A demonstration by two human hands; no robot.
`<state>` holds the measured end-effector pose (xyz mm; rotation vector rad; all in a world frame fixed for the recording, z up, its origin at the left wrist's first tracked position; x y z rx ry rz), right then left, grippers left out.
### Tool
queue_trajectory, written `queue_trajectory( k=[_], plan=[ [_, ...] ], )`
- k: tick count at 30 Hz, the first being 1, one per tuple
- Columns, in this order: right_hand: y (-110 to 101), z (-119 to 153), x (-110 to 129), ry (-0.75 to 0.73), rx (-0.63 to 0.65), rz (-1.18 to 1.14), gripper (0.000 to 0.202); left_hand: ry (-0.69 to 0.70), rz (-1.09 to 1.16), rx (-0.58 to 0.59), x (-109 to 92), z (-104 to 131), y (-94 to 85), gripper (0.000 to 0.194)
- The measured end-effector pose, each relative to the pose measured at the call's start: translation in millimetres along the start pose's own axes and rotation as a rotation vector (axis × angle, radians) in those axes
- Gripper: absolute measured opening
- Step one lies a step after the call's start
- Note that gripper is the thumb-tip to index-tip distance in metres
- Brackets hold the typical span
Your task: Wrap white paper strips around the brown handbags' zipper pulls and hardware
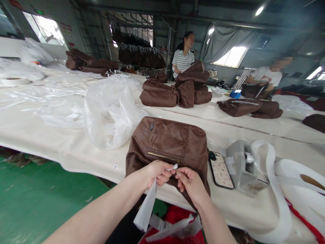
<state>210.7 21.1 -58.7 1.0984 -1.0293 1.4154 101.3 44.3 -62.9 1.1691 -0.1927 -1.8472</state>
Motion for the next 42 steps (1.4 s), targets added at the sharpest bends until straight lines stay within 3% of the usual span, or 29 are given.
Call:
queue_trajectory(
  k=[2, 5, 13, 17, 21, 24, 28, 32, 35, 39, 42],
  plan=[
    [2.3, -1.8, 1.7, -0.011, 0.014, -0.022, 0.020, -0.037, 0.117, 0.142, 9.7, 0.5, 14.3, 0.021],
    [3.9, -3.5, 5.2, -0.039, 0.029, -0.058, 0.015, 0.021, 0.196, 0.180, 18.6, -0.5, 22.5, 0.026],
    [3.1, -14.9, -0.3, 0.085, 0.058, -0.011, 0.018, 0.101, 0.071, -0.066, 17.7, -0.1, 11.8, 0.037],
    [2.8, -18.9, -1.8, 0.143, 0.019, 0.079, 0.016, 0.215, -0.021, -0.181, 12.4, 4.0, 6.7, 0.033],
    [1.1, -15.4, 1.1, 0.119, -0.002, 0.098, 0.023, 0.437, -0.315, -0.381, -3.2, 13.1, 3.6, 0.033],
    [-3.5, -9.8, 2.7, 0.059, 0.007, 0.011, 0.030, 0.639, -0.774, -0.604, -21.0, 31.6, 10.4, 0.030],
    [-7.8, -5.1, 0.3, 0.021, 0.054, -0.235, 0.040, 0.653, -1.431, -0.829, -19.9, 44.9, 24.7, 0.036],
    [-6.1, -5.1, -1.1, 0.063, 0.076, -0.279, 0.053, 0.531, -1.881, -0.868, -4.5, 37.8, 34.7, 0.052],
    [-2.7, -6.1, 1.5, 0.078, 0.087, -0.248, 0.057, 0.453, -2.079, -0.891, 2.5, 31.0, 41.1, 0.056],
    [-0.9, -7.4, 2.5, 0.085, 0.103, -0.194, 0.055, 0.420, -2.127, -0.907, 5.7, 26.2, 45.1, 0.056],
    [-1.4, -7.8, 1.7, 0.063, 0.124, -0.168, 0.044, 0.408, -2.040, -0.880, 5.7, 24.5, 42.8, 0.053]
  ],
)
Point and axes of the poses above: each hand's wrist, its own z-axis away from the middle knuckle, its own y-axis out of the palm, x = y × z, the point moved 8 cm from there along -z, towards the middle knuckle, and after that the axes turned 9 degrees about x, right-handed, at the moved point
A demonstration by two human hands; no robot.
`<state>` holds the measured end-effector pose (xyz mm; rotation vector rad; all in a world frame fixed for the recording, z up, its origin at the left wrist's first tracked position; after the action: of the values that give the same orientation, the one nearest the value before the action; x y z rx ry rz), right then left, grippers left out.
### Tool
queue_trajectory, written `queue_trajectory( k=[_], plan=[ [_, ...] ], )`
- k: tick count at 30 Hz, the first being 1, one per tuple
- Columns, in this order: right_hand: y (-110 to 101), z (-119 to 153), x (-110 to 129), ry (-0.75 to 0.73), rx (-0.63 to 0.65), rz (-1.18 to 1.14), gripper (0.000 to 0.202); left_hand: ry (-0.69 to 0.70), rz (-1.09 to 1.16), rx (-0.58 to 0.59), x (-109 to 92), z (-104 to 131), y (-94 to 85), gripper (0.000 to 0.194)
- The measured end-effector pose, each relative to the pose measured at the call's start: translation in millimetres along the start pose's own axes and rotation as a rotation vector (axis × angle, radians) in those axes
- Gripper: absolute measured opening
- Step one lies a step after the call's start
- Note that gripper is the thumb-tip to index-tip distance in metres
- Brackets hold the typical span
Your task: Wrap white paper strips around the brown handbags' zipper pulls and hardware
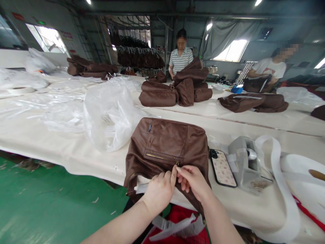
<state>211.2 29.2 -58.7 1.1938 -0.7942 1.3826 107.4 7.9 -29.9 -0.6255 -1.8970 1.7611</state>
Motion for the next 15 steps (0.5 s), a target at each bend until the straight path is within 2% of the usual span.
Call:
queue_trajectory(
  k=[4, 7, 10, 12, 15],
  plan=[
    [1.2, 1.6, -0.8, -0.043, 0.014, 0.045, 0.034, -0.188, 0.343, 0.050, 18.7, -4.7, 0.9, 0.028],
    [1.7, 3.6, -0.4, -0.066, -0.039, 0.108, 0.031, -0.348, 0.631, 0.063, 32.7, -10.5, 1.4, 0.020],
    [1.0, 5.8, 0.4, -0.084, -0.085, 0.140, 0.031, -0.431, 1.092, 0.047, 38.4, -16.6, 6.5, 0.017],
    [0.3, 6.8, 1.0, -0.099, -0.082, 0.132, 0.033, -0.482, 1.547, 0.161, 31.8, -17.3, 21.8, 0.019],
    [0.4, 6.3, 0.8, -0.102, -0.042, 0.120, 0.037, -0.500, 2.113, 0.456, 9.7, -11.0, 36.3, 0.016]
  ],
)
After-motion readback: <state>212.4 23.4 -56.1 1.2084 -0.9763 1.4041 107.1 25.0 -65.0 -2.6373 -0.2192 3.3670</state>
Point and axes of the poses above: each hand's wrist, its own z-axis away from the middle knuckle, its own y-axis out of the palm, x = y × z, the point moved 8 cm from there along -z, towards the middle knuckle, and after that the axes turned 9 degrees about x, right-handed, at the moved point
